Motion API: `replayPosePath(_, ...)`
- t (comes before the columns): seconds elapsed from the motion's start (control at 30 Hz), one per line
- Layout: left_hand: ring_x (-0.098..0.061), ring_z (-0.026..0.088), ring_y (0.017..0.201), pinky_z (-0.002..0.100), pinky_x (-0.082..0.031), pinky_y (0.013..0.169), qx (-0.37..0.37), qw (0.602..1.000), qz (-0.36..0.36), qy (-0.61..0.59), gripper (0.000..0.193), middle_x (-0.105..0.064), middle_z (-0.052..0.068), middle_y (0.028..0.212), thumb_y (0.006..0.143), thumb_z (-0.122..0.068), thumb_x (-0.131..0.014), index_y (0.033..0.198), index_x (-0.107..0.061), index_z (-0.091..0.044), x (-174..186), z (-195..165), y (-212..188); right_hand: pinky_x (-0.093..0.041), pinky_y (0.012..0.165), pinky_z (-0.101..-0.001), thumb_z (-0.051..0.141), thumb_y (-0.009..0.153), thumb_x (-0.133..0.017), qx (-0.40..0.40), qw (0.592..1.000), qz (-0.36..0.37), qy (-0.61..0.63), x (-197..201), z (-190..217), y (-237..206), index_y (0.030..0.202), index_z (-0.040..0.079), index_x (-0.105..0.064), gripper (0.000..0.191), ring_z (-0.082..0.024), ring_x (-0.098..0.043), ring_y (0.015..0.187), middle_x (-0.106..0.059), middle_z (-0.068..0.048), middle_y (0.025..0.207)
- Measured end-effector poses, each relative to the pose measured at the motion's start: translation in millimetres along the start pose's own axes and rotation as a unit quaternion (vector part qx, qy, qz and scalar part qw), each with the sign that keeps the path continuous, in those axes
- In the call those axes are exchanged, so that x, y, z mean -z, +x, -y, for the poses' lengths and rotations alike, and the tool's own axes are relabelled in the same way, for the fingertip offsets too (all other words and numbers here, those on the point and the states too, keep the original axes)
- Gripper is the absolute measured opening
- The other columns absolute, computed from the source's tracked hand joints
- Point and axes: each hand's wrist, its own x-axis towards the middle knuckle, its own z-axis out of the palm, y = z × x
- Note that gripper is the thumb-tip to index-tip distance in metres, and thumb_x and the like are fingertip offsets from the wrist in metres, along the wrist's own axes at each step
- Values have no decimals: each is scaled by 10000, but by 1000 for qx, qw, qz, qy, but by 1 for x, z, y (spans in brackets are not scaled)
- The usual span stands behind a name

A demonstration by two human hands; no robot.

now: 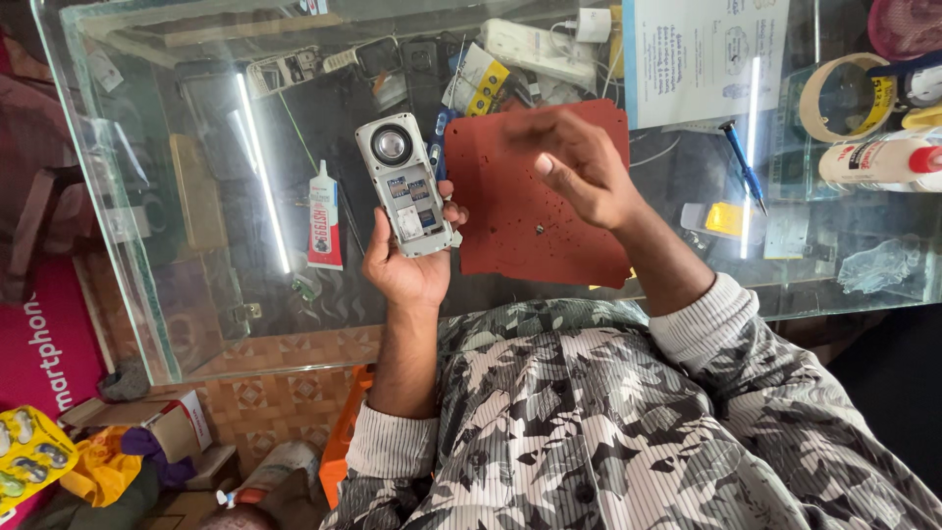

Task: The person disassembles a silver flip phone on a glass workbench, removes the back cover and battery, and cleans the internal frame with a yellow cloth. They then separate the front and rear halves, apply adhesive to the motherboard, and use a blue tool to adjust components before the clip ends.

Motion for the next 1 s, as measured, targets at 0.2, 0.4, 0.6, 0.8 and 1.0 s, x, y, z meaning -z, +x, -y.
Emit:
replayPosePath(0.2, -663, 351, 1038, 480, -487, 970, 11, 1000, -2, -21, 571, -650, 278, 1339, 1107, -407, -485, 1505, -514, 2, 0, 0, 0, -250, 1275, -553, 180, 970, -578, 221, 934, -36, -277, -2, -5, -2, 1391, -124, -483, 528, -529, -218, 1517, -344, -355, 1582)
replayPosePath(0.4, -664, 365, 1055, 464, -511, 960, 15, 1000, -2, -10, 584, -644, 283, 1354, 1105, -403, -481, 1523, -493, 4, 1, 0, 0, 8, 1322, -620, 221, 987, -574, 122, 882, 60, -451, 3, -7, -2, 1333, -41, -600, 435, -302, -371, 1595, -553, -163, 1526)
replayPosePath(0.6, -673, 404, 1134, 462, -537, 976, 6, 999, 15, 43, 580, -617, 291, 1413, 1126, -390, -487, 1552, -457, 2, -5, 2, 0, 34, 1283, -649, 279, 1029, -564, 170, 871, 65, -455, -1, -10, -5, 1454, -39, -585, 531, -344, -192, 1603, -394, -215, 1654)
replayPosePath(0.8, -653, 394, 1255, 523, -538, 1109, 3, 995, 62, 73, 609, -558, 290, 1508, 1090, -317, -557, 1587, -400, -3, -18, 9, 1, -114, 1305, -591, 218, 1055, -622, 181, 849, -41, -495, 3, 4, -16, 1454, -119, -503, 536, -463, -163, 1574, -358, -348, 1644)
replayPosePath(1.0, -623, 386, 1303, 527, -587, 1091, 32, 994, 88, 52, 726, -510, 284, 1496, 1021, -145, -714, 1615, -300, -85, -31, 28, 1, -488, 1085, -488, 269, 843, -806, 196, 881, -1, -430, -18, 24, -56, 1389, -88, -555, 699, -400, -583, 1317, -556, -237, 1488)
